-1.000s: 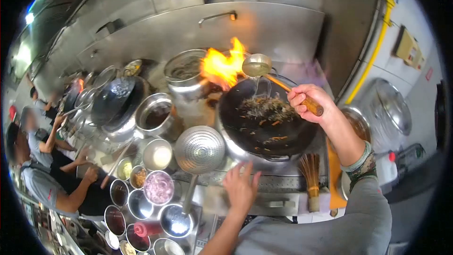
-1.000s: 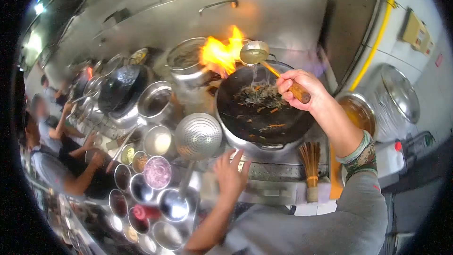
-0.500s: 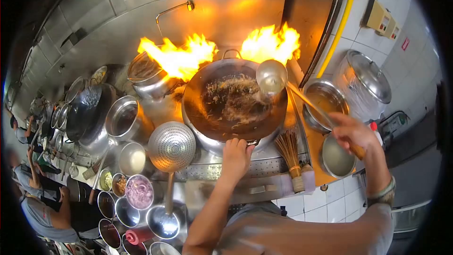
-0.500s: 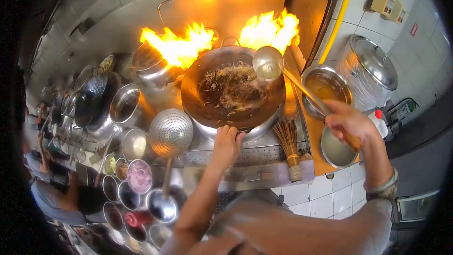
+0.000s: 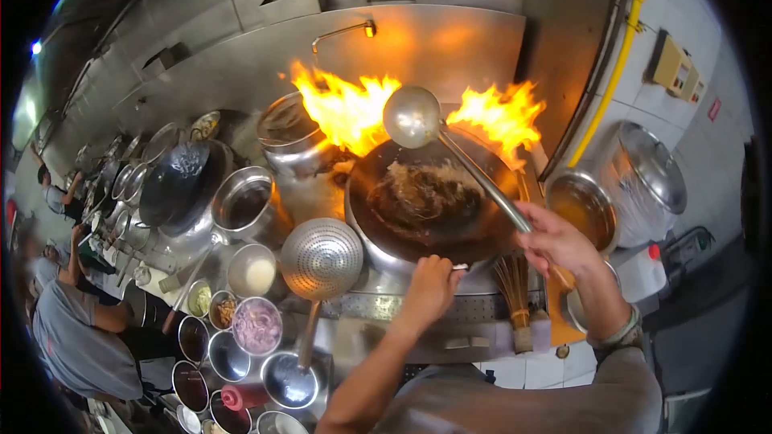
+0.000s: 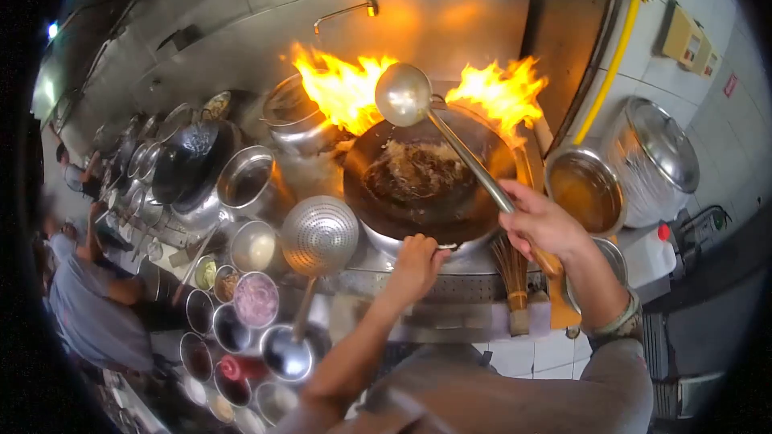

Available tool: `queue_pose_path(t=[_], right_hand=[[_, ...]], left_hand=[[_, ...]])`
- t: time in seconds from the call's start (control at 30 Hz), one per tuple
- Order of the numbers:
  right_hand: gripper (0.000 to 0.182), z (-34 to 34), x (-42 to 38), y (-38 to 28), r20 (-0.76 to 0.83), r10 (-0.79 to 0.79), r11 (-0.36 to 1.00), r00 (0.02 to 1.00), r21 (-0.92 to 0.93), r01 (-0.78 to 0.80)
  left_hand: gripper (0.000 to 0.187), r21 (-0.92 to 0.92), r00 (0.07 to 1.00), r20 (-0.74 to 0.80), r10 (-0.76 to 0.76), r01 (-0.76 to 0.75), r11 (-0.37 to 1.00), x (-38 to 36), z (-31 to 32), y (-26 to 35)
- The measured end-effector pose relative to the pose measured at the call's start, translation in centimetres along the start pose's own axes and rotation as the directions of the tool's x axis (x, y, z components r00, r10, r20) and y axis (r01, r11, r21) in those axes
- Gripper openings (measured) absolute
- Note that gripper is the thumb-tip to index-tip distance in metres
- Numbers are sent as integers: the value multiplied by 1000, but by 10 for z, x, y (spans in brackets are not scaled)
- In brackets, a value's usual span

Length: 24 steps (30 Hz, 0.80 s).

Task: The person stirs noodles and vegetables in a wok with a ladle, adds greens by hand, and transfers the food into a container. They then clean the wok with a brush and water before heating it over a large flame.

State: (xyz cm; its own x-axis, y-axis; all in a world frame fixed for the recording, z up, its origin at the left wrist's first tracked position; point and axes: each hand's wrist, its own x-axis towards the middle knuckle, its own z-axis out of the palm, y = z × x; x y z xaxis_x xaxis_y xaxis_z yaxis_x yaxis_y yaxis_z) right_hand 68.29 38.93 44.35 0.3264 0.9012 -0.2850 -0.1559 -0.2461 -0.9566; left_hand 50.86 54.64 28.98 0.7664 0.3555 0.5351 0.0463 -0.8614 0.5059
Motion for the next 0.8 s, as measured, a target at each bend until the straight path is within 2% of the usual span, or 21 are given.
queue_pose_path(t=[0.03,0.07,0.1,0.17,0.2,0.23,0.3,0.33,0.37,0.4,0.43,0.5,0.53,0.57,0.6,0.63,0.67,0.73,0.77,0.8], right_hand=[[54,7,23,-11,25,-6,999,1000,-53,8],[54,19,50,-20,49,-25,999,999,-25,26],[54,31,81,-31,76,-55,998,996,-2,55],[48,53,153,-46,159,-89,995,983,-26,94],[45,65,196,-48,176,-88,984,980,-136,113],[42,78,240,-46,192,-86,961,978,-244,132],[36,111,319,-30,143,-200,867,969,-435,243],[36,124,348,-22,170,-202,865,965,-431,257],[35,139,374,-15,105,-217,806,971,-542,239],[34,154,396,-11,39,-244,737,969,-642,212],[34,165,414,-7,63,-242,736,968,-639,225],[22,175,442,-8,-7,-173,657,985,-746,110],[22,172,449,-12,8,-175,654,985,-747,122],[14,164,455,-15,122,46,973,991,-228,-17],[7,158,460,-20,335,160,902,928,334,-276],[11,155,443,-33,502,119,697,857,572,-432],[11,154,426,-45,502,117,699,857,572,-430],[9,155,388,-68,561,56,399,826,746,-533],[8,146,384,-68,621,-40,350,783,743,-571],[8,140,374,-71,614,-49,355,788,748,-561]], left_hand=[[19,-57,999,-20,-37,35,998,1,-1,5],[19,-118,995,-38,-90,85,989,-4,1,10],[19,-78,993,20,-115,117,990,-8,4,8],[25,-87,991,-3,-134,133,987,-3,-3,13],[33,-124,989,14,-150,151,981,-7,-11,19],[33,-103,986,-9,-167,165,981,-9,-24,27],[55,45,974,-101,-205,210,977,-19,-51,45],[59,33,966,-77,-249,252,967,-33,-60,47],[64,21,954,-55,-293,295,955,-52,-71,47],[60,7,926,-81,-369,370,929,-69,-84,51],[57,-15,890,-101,-444,445,896,-87,-96,57],[57,-33,786,-64,-614,614,789,-121,-118,68],[55,-56,710,-99,-698,696,716,-136,-127,74],[53,-82,625,-128,-770,767,636,-152,-133,79],[51,-85,566,-154,-810,809,582,-172,-134,81],[49,-93,505,-177,-845,846,525,-187,-133,85],[49,-94,507,-180,-843,844,528,-198,-130,88],[46,-470,272,-71,-960,840,273,-206,-133,97],[40,-464,283,-111,-953,833,301,-203,-134,101],[40,-463,296,-111,-949,829,313,-197,-137,101]])
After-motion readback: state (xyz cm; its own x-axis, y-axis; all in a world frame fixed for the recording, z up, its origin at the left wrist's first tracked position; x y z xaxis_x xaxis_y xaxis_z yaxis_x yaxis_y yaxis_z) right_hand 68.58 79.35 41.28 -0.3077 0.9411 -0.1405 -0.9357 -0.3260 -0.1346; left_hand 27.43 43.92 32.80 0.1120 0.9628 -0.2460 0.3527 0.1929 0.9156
